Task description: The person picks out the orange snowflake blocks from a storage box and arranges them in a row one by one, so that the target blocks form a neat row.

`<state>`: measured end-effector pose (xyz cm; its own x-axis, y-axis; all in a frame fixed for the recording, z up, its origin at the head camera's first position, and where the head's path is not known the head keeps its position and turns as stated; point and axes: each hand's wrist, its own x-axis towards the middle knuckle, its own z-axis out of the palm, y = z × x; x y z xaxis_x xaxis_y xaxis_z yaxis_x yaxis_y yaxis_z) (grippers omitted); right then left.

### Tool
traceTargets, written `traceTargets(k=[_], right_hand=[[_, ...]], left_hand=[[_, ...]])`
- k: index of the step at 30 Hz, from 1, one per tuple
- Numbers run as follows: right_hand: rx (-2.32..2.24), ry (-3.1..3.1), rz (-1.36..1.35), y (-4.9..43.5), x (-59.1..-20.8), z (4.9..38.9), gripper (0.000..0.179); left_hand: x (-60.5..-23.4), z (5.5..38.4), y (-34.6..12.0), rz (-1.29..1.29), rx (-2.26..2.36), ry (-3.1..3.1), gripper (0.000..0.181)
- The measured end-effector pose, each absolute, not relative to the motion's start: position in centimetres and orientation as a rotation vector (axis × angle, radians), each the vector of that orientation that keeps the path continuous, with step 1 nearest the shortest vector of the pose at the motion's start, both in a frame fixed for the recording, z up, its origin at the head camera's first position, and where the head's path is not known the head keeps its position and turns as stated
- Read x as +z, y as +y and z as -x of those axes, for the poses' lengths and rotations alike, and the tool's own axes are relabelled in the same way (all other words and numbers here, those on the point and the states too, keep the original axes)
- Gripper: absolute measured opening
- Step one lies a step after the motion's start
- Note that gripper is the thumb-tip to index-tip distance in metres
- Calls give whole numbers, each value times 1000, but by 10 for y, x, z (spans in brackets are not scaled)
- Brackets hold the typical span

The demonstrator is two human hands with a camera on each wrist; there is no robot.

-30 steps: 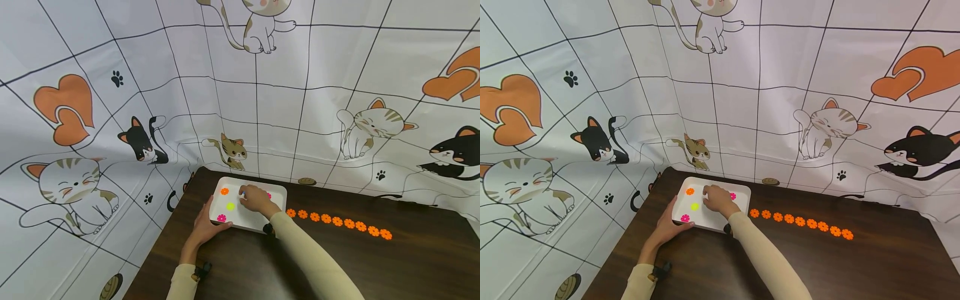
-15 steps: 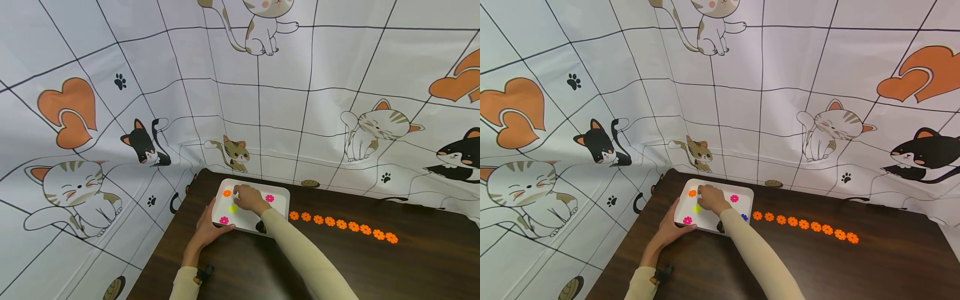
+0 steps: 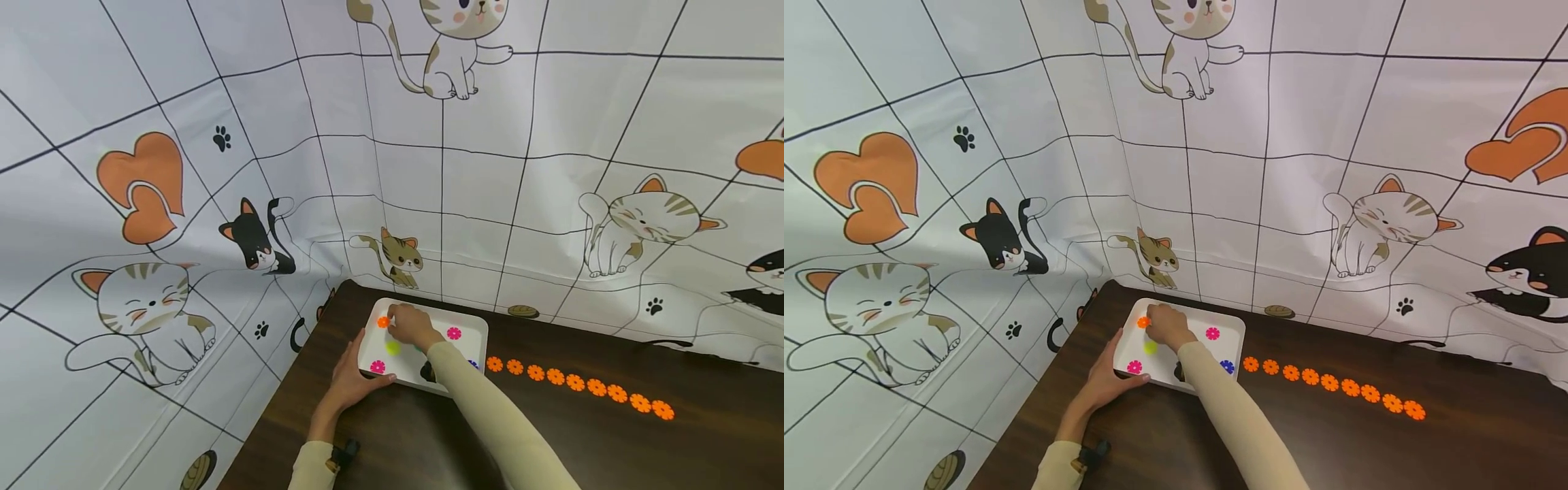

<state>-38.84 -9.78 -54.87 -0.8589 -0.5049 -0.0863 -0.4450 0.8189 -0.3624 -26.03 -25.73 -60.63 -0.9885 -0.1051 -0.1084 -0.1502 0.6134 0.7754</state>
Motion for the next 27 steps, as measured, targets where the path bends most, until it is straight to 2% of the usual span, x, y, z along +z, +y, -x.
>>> traceTargets(k=[20,27], right_hand=[[-502,2872,654,-115,-565,396,26],[-483,2852,619,-120,-568,396,35]], left_hand=[[-606,260,-256,226,1364,2760,120],[-605,259,-257,228,1355,2758,119]])
